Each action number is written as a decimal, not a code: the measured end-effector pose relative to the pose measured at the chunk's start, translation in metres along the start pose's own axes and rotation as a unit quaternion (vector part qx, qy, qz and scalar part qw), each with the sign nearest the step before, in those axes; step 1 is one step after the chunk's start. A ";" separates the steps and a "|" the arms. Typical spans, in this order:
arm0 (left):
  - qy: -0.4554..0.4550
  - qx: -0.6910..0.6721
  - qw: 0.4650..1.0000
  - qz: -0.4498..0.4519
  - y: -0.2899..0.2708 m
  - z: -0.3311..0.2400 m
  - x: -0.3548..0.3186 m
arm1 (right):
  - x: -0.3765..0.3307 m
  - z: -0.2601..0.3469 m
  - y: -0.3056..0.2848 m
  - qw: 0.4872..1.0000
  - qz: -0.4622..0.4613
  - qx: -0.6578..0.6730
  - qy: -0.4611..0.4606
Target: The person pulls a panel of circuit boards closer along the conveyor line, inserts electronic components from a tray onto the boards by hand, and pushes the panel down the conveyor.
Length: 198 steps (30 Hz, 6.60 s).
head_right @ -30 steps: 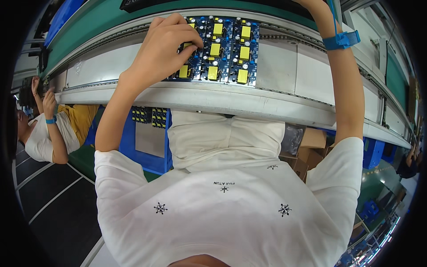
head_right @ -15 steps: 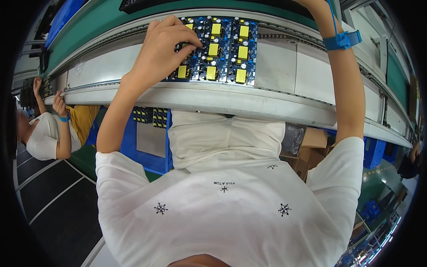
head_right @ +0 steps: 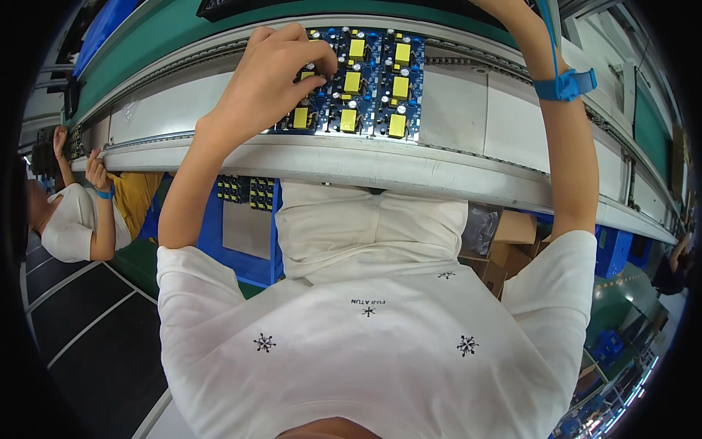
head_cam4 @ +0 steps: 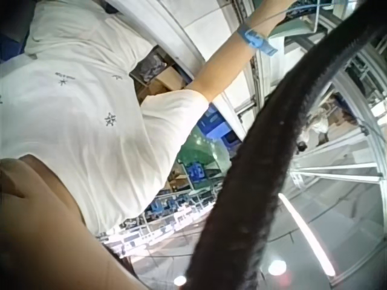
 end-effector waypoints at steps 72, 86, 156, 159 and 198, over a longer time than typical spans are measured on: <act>-0.027 0.004 1.000 -0.013 0.003 0.009 -0.003 | -0.076 0.087 0.057 0.945 0.231 0.209 -0.097; -0.158 -0.069 0.984 -0.053 -0.016 0.194 0.082 | -0.083 0.131 0.088 0.949 0.250 0.190 -0.030; -0.038 -0.048 0.996 0.068 0.002 -0.009 -0.034 | 0.004 -0.027 0.006 0.997 -0.049 -0.048 -0.030; -0.032 -0.055 0.995 0.079 0.000 -0.010 -0.033 | 0.000 -0.020 0.000 0.998 -0.056 -0.032 -0.003; -0.168 -0.039 0.979 -0.109 -0.023 0.172 0.080 | -0.064 0.063 0.058 0.981 0.121 0.104 -0.108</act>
Point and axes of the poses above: each hand's wrist, its own x-axis towards the middle knuckle, its own y-axis out of the palm, z = x × y, the point moved 5 cm from there along x, towards the middle knuckle, and after that the axes turned 4 degrees about z, right-handed, at the moved point
